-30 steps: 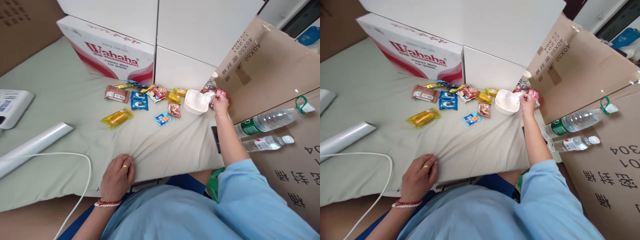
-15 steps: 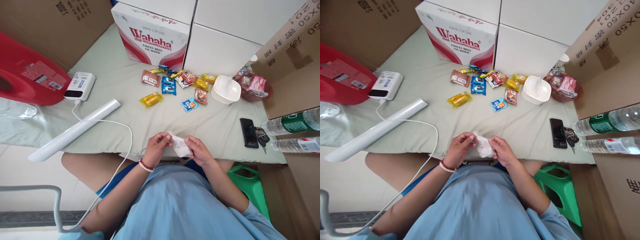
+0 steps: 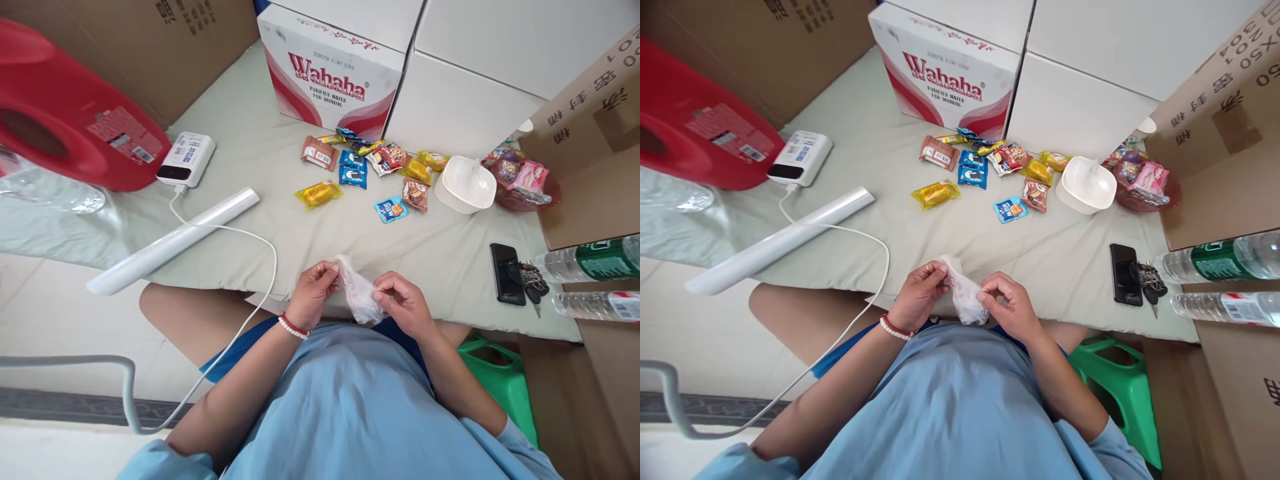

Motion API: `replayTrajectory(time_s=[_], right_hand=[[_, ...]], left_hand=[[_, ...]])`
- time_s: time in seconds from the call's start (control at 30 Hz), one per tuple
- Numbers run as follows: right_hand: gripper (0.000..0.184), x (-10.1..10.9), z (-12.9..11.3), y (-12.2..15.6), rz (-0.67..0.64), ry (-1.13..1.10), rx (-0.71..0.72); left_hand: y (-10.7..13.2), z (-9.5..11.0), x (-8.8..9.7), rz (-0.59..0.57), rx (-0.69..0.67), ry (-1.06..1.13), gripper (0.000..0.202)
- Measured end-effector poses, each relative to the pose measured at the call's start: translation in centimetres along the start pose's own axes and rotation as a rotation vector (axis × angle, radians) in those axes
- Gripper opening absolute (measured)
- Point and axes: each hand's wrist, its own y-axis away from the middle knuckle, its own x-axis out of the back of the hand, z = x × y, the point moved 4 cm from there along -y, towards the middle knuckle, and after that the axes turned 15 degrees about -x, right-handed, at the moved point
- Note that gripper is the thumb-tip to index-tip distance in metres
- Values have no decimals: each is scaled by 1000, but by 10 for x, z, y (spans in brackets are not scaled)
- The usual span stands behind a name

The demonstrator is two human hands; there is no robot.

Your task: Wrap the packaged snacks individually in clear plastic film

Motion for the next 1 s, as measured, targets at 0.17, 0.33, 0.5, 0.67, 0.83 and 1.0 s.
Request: replayTrajectory(time_s=[0.17, 0.33, 0.5, 0.67, 0.83, 1.0], right_hand=[[14, 8, -8, 9, 130, 283, 205], [8, 13, -11, 14, 341, 399, 338], [9, -1, -15, 15, -26, 405, 486], [27, 2, -1, 1, 123, 76, 218], [23, 2, 11, -8, 125, 34, 94], [32, 12, 22, -12, 205, -227, -71]], left_hand=[[7, 3, -8, -119, 80, 150, 44], [11, 2, -11, -152, 83, 301, 39], [14, 4, -15, -139, 55, 186, 36], [19, 6, -26, -219, -64, 25, 31], [16, 2, -23, -205, -52, -5, 31], [12, 7, -17, -200, -80, 13, 30]])
